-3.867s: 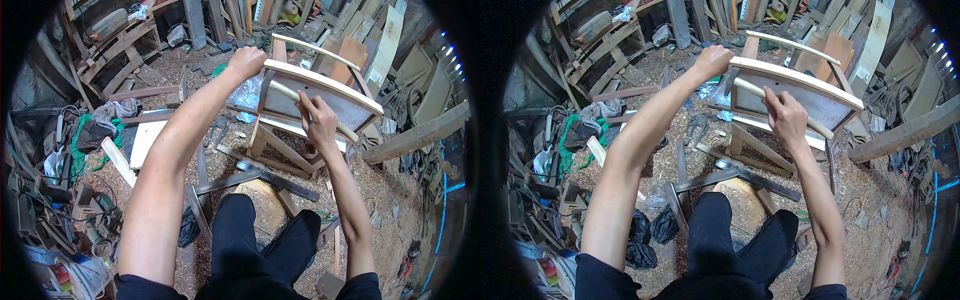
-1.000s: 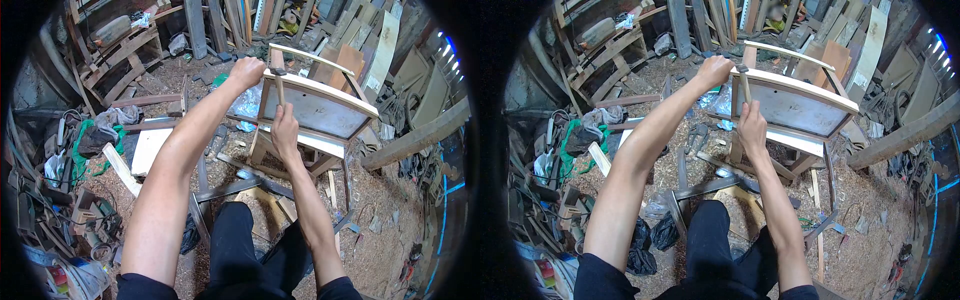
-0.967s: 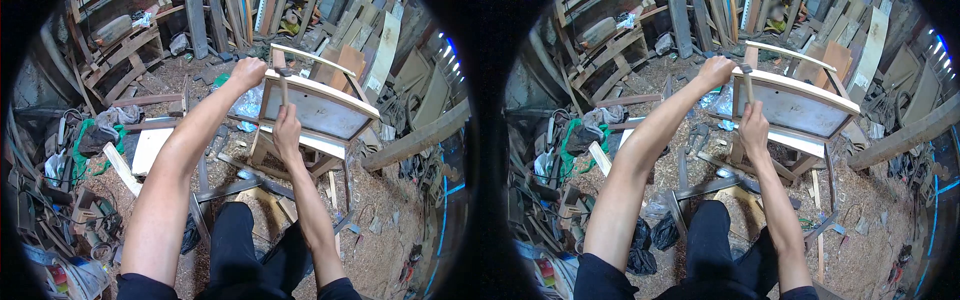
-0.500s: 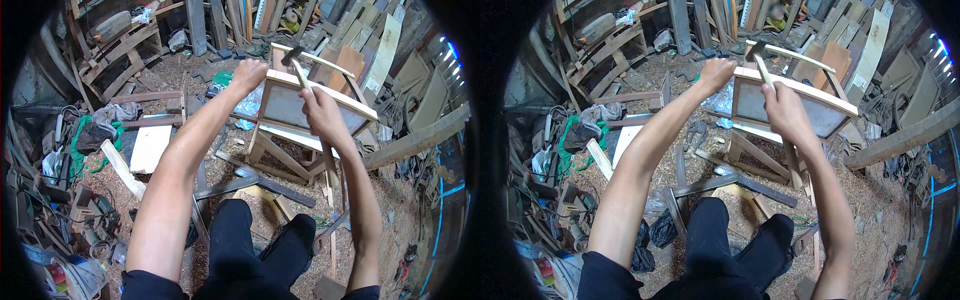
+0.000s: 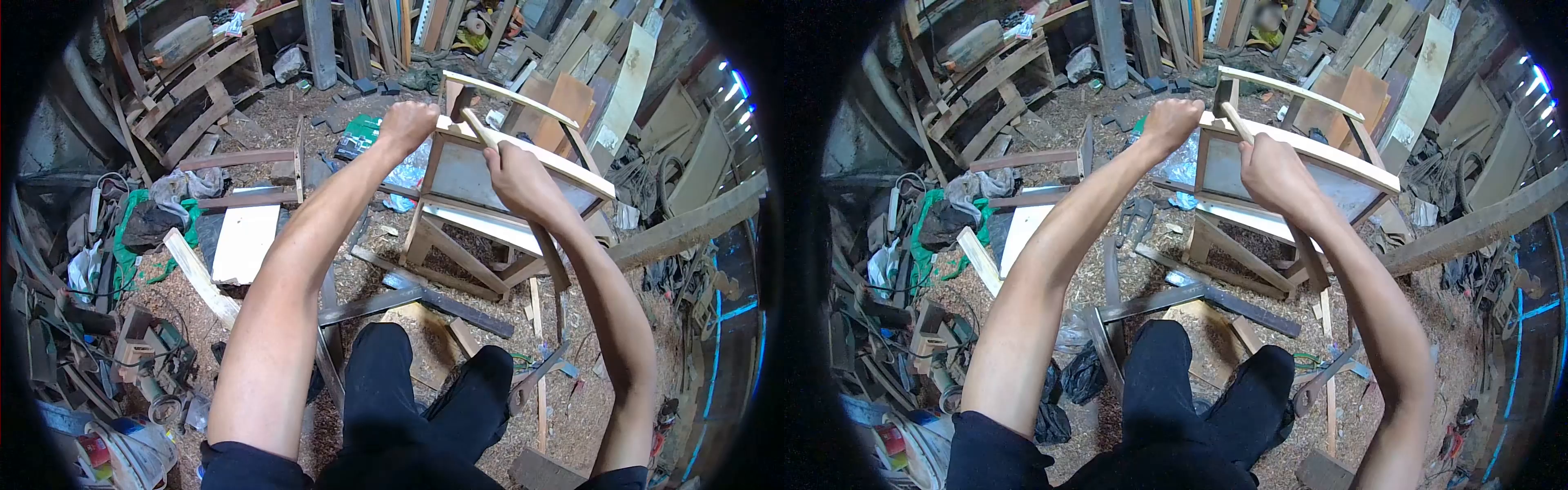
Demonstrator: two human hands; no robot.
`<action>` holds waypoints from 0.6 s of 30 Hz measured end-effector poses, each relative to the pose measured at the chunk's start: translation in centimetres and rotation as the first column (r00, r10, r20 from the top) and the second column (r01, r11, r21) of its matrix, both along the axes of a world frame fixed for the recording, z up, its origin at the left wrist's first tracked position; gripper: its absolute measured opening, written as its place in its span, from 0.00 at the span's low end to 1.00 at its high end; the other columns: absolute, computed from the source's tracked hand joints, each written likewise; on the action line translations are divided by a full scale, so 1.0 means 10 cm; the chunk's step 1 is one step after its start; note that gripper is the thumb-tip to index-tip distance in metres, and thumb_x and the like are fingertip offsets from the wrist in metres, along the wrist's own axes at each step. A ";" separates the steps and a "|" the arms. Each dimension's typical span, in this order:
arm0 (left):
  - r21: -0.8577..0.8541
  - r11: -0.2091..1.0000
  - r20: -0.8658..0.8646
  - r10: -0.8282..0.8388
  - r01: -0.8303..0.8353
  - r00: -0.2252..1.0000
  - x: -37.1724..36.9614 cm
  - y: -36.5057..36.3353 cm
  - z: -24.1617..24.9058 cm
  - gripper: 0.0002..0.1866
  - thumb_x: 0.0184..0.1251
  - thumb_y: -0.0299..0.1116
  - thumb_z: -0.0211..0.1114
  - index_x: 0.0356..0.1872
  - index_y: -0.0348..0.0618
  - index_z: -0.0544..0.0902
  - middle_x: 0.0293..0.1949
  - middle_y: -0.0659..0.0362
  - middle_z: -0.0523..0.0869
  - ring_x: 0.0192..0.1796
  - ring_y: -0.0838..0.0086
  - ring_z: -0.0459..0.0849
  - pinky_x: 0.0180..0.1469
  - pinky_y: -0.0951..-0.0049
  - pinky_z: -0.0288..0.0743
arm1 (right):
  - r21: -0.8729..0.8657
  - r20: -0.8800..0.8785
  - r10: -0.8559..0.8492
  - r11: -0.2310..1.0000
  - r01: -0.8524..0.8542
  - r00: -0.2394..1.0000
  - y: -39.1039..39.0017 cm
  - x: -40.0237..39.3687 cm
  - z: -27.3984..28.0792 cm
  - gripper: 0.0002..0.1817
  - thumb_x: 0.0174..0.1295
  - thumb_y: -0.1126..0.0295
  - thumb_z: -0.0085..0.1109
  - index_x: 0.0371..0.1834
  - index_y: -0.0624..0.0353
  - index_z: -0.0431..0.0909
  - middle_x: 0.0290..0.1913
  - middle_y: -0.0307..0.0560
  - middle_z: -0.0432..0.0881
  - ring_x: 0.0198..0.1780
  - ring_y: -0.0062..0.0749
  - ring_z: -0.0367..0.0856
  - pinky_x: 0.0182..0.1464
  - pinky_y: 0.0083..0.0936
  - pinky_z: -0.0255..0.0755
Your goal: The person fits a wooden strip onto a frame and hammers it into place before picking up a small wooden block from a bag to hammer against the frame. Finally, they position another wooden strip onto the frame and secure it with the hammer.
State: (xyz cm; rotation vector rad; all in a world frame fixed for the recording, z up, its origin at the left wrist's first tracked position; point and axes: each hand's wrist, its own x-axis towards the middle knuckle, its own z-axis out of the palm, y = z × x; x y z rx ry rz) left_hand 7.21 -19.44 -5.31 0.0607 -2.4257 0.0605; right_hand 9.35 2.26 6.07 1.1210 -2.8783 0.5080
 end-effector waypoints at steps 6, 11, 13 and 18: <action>-0.001 1.000 0.012 -0.010 0.010 1.000 -0.01 -0.02 -0.02 0.06 0.60 0.29 0.55 0.27 0.42 0.79 0.26 0.48 0.85 0.32 0.56 0.87 0.31 0.59 0.82 | -0.072 0.043 -0.049 0.996 0.052 0.998 -0.06 0.14 0.17 0.23 0.72 0.58 0.39 0.38 0.71 0.73 0.34 0.73 0.79 0.42 0.65 0.79 0.46 0.48 0.69; 0.011 1.000 0.018 0.012 -0.012 1.000 -0.01 0.01 0.03 0.06 0.60 0.29 0.55 0.27 0.42 0.79 0.26 0.48 0.85 0.31 0.56 0.87 0.30 0.59 0.82 | 0.126 -0.050 0.103 0.987 -0.096 0.993 -0.05 -0.06 0.05 0.21 0.73 0.58 0.39 0.39 0.70 0.72 0.32 0.70 0.79 0.38 0.64 0.79 0.41 0.47 0.70; 0.020 1.000 0.036 0.015 -0.016 0.999 -0.01 -0.01 -0.01 0.06 0.61 0.29 0.55 0.27 0.41 0.79 0.26 0.48 0.85 0.31 0.56 0.87 0.30 0.59 0.82 | -0.068 0.001 -0.034 0.997 0.034 0.999 -0.09 0.08 0.24 0.22 0.72 0.58 0.40 0.39 0.71 0.72 0.33 0.72 0.79 0.41 0.65 0.79 0.45 0.48 0.69; 0.004 1.000 0.008 -0.005 0.005 1.000 -0.03 0.00 -0.02 0.06 0.60 0.29 0.55 0.26 0.41 0.79 0.26 0.49 0.85 0.31 0.56 0.87 0.30 0.59 0.82 | 0.121 -0.140 0.138 0.985 -0.121 0.981 0.04 -0.17 -0.13 0.22 0.72 0.58 0.39 0.40 0.70 0.72 0.29 0.67 0.79 0.35 0.64 0.79 0.41 0.48 0.72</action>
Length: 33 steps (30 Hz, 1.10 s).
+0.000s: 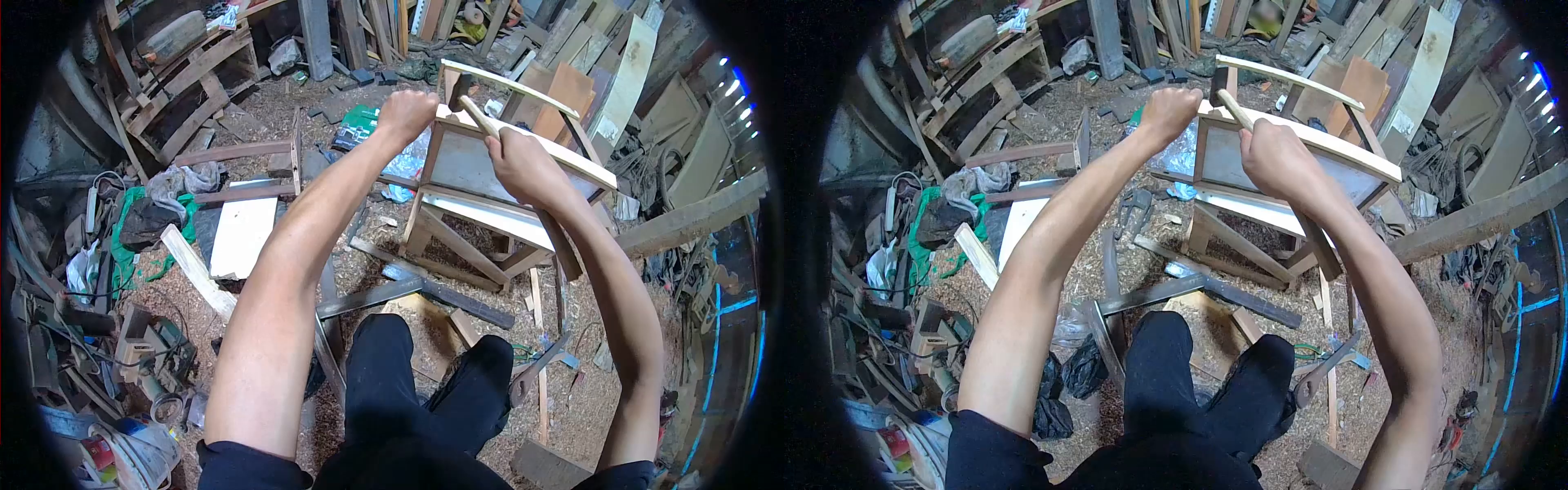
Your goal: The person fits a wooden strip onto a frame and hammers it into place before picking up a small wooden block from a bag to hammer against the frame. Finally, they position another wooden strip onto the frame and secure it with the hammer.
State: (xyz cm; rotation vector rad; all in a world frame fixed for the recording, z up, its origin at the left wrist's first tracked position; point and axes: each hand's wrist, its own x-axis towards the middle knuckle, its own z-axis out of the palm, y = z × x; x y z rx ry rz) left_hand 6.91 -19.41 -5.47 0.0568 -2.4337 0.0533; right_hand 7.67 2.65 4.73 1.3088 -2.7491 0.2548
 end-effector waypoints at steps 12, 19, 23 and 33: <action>-0.022 0.999 0.032 0.025 -0.024 0.999 -0.01 0.00 0.00 0.06 0.60 0.28 0.56 0.27 0.41 0.80 0.26 0.48 0.85 0.31 0.56 0.88 0.30 0.60 0.82 | -0.167 0.235 -0.138 0.969 0.180 0.962 -0.13 0.24 0.36 0.25 0.70 0.61 0.37 0.35 0.76 0.76 0.31 0.73 0.80 0.39 0.67 0.80 0.48 0.50 0.73; -0.021 1.000 0.027 0.019 -0.019 0.999 0.00 -0.01 0.01 0.06 0.60 0.28 0.56 0.27 0.41 0.80 0.27 0.48 0.86 0.31 0.57 0.88 0.30 0.60 0.82 | -0.067 0.163 -0.087 0.993 0.099 0.983 -0.12 0.19 0.24 0.23 0.70 0.62 0.40 0.35 0.76 0.76 0.29 0.75 0.79 0.38 0.68 0.80 0.47 0.51 0.73; -0.040 0.999 0.033 0.014 -0.013 0.999 0.02 0.01 -0.02 0.06 0.60 0.28 0.56 0.28 0.41 0.80 0.27 0.49 0.86 0.32 0.57 0.88 0.31 0.60 0.82 | -0.042 0.113 -0.072 0.996 0.077 0.991 -0.10 0.21 0.21 0.24 0.72 0.59 0.38 0.36 0.74 0.74 0.31 0.71 0.79 0.37 0.67 0.79 0.43 0.49 0.72; -0.078 0.997 0.021 0.023 -0.021 1.000 0.02 -0.01 0.03 0.06 0.60 0.29 0.56 0.27 0.42 0.80 0.26 0.50 0.86 0.32 0.57 0.88 0.31 0.60 0.82 | 0.108 0.074 -0.025 0.994 0.016 0.997 -0.05 0.11 0.06 0.23 0.71 0.59 0.40 0.40 0.74 0.73 0.33 0.72 0.79 0.39 0.67 0.79 0.46 0.50 0.71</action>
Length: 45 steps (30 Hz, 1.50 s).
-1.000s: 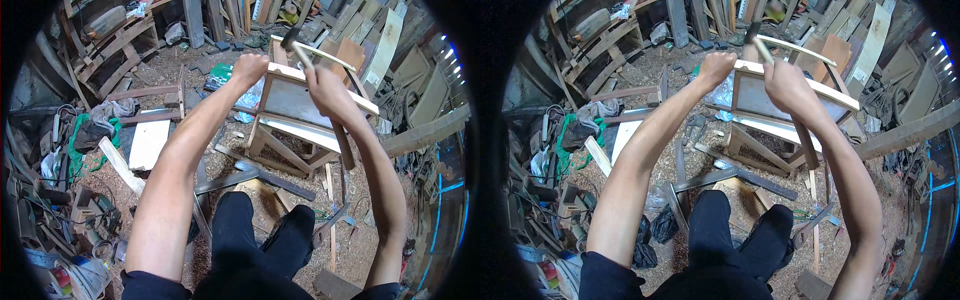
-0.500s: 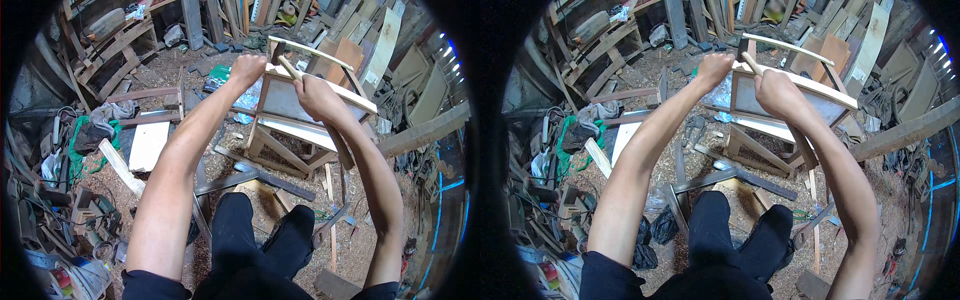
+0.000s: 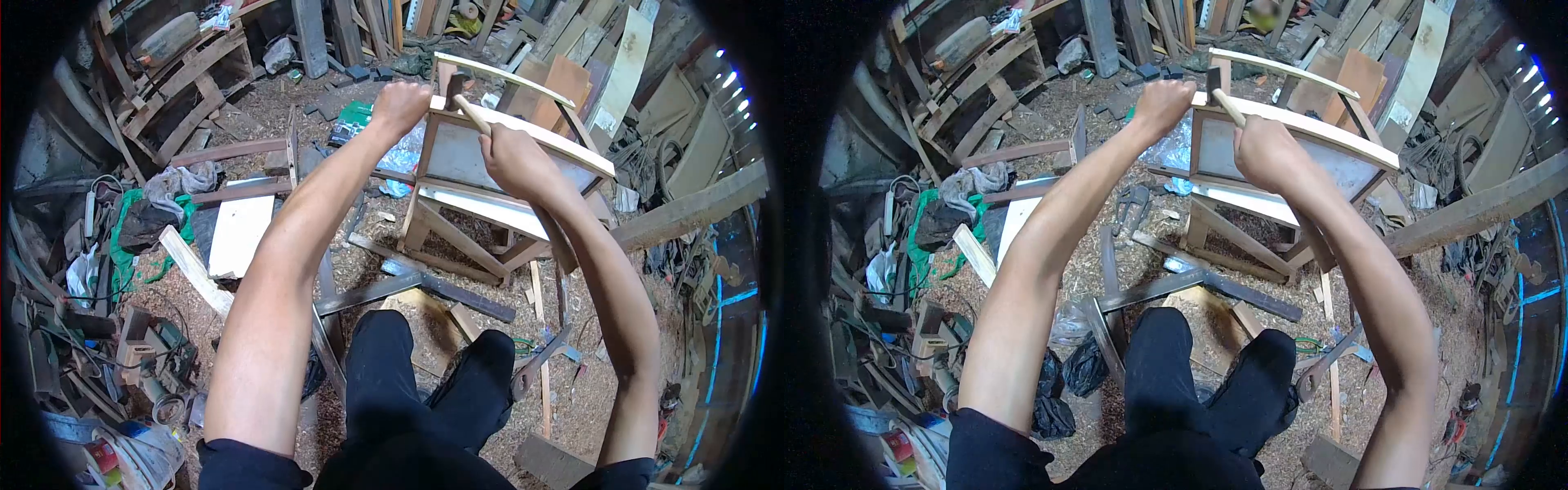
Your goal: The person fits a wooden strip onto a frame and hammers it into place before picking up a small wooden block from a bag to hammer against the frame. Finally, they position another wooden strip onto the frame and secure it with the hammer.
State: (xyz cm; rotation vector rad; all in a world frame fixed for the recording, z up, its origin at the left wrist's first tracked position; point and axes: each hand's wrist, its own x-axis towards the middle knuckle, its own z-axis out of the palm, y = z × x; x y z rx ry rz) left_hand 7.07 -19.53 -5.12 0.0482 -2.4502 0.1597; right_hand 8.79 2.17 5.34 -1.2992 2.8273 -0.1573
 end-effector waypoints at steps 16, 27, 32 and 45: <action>0.027 0.999 0.016 -0.041 0.040 0.999 0.01 -0.02 0.00 0.03 0.56 0.28 0.60 0.28 0.43 0.81 0.27 0.49 0.86 0.31 0.57 0.88 0.30 0.60 0.82 | -0.338 -0.431 0.230 0.855 -0.392 0.872 0.55 0.07 -0.58 0.08 0.63 0.66 0.57 0.43 0.54 0.74 0.25 0.47 0.78 0.20 0.40 0.76 0.22 0.37 0.68; 0.043 0.998 -0.003 -0.046 0.046 0.999 0.01 0.04 0.00 0.04 0.58 0.28 0.58 0.28 0.42 0.80 0.25 0.48 0.85 0.31 0.56 0.87 0.30 0.60 0.82 | -0.340 -0.469 0.218 0.850 -0.403 0.856 0.51 -0.31 -0.62 0.11 0.58 0.64 0.64 0.43 0.46 0.80 0.23 0.40 0.78 0.20 0.37 0.78 0.22 0.33 0.70; 0.018 1.000 -0.001 0.011 -0.011 1.000 -0.01 -0.02 0.00 0.07 0.60 0.30 0.57 0.26 0.45 0.83 0.28 0.50 0.86 0.32 0.59 0.88 0.31 0.61 0.83 | -0.301 -0.443 0.236 0.870 -0.391 0.865 0.49 -0.14 -0.54 0.07 0.60 0.62 0.61 0.39 0.47 0.78 0.24 0.44 0.78 0.22 0.43 0.79 0.22 0.36 0.70; 0.137 0.986 -0.080 -0.086 0.096 0.993 0.06 0.02 0.01 0.04 0.58 0.31 0.60 0.28 0.44 0.79 0.26 0.49 0.85 0.33 0.56 0.87 0.31 0.58 0.81 | -0.381 -0.257 0.163 0.889 -0.255 0.953 0.34 -0.37 -0.46 0.11 0.63 0.61 0.58 0.43 0.53 0.80 0.26 0.52 0.82 0.25 0.48 0.81 0.29 0.41 0.73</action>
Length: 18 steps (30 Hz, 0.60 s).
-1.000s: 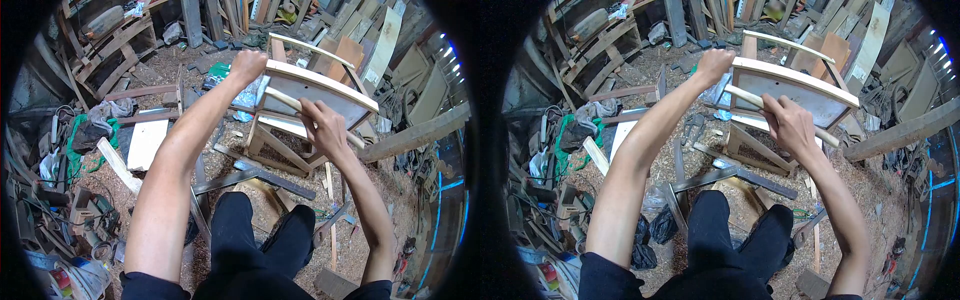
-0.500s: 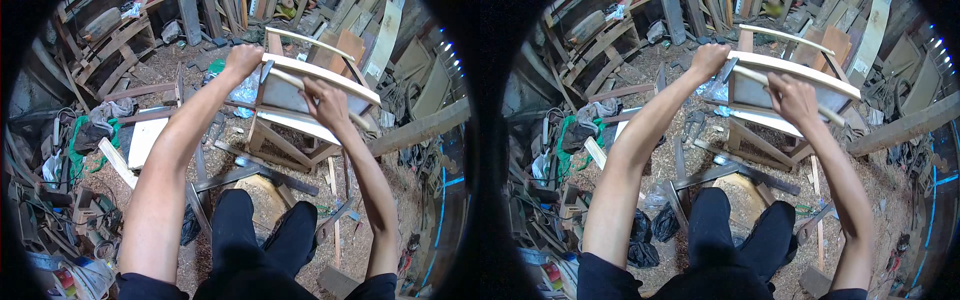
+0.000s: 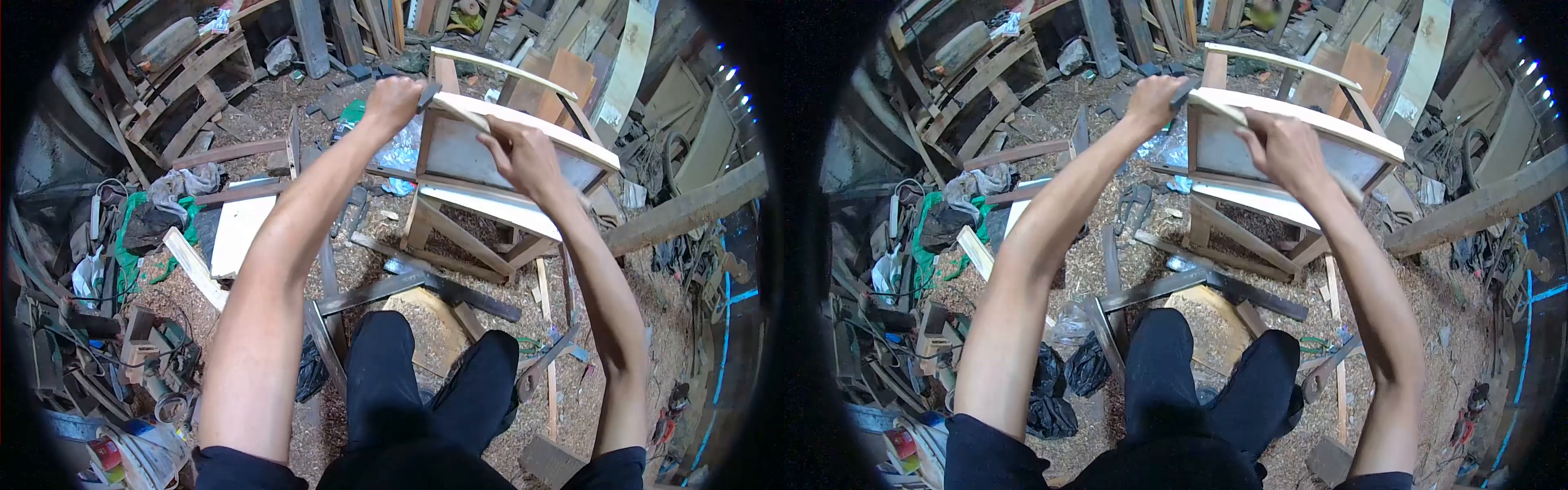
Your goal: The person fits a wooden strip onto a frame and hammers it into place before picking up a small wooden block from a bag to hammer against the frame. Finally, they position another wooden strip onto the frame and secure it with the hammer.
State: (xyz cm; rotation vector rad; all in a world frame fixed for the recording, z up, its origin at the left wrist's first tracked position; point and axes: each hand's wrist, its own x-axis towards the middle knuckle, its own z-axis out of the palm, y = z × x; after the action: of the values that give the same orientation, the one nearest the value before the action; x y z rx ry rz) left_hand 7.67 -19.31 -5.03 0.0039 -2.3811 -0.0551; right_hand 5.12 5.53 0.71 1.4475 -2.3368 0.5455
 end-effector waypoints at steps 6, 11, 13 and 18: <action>-0.102 0.991 0.064 0.091 -0.085 0.994 -0.02 0.00 0.01 0.05 0.59 0.28 0.57 0.28 0.42 0.81 0.28 0.49 0.86 0.32 0.56 0.87 0.31 0.58 0.81 | -0.038 0.637 -0.153 0.973 0.229 0.755 -0.08 0.40 0.53 0.20 0.72 0.57 0.45 0.57 0.60 0.67 0.23 0.46 0.76 0.19 0.30 0.74 0.22 0.27 0.69; -0.116 0.989 0.048 0.096 -0.090 0.994 -0.09 -0.03 -0.03 0.05 0.58 0.28 0.57 0.28 0.43 0.81 0.28 0.49 0.86 0.31 0.57 0.87 0.30 0.60 0.82 | 0.089 0.372 -0.188 0.982 0.167 0.909 0.01 0.16 0.38 0.20 0.71 0.59 0.44 0.49 0.69 0.71 0.30 0.59 0.80 0.28 0.52 0.80 0.35 0.42 0.73; -0.117 0.990 0.034 0.083 -0.078 0.996 -0.09 -0.03 -0.03 0.04 0.58 0.28 0.58 0.28 0.43 0.81 0.27 0.49 0.86 0.31 0.57 0.87 0.30 0.60 0.82 | -0.032 0.281 -0.116 0.991 0.130 0.953 0.01 0.43 0.33 0.19 0.71 0.60 0.45 0.46 0.68 0.72 0.29 0.67 0.79 0.35 0.66 0.78 0.38 0.50 0.68; -0.123 0.987 0.066 0.114 -0.105 0.991 -0.06 -0.01 -0.01 0.05 0.58 0.29 0.58 0.28 0.43 0.82 0.28 0.49 0.86 0.32 0.58 0.88 0.31 0.60 0.82 | -0.052 0.310 -0.154 0.983 0.179 0.938 -0.14 0.50 0.03 0.16 0.72 0.62 0.44 0.41 0.67 0.69 0.22 0.70 0.76 0.29 0.71 0.76 0.31 0.55 0.65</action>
State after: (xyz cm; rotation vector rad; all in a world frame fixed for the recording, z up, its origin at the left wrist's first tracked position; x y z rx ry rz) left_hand 7.07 -19.39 -5.17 0.0814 -2.4490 0.1418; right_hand 10.12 4.17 1.04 1.1844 -2.6089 0.8563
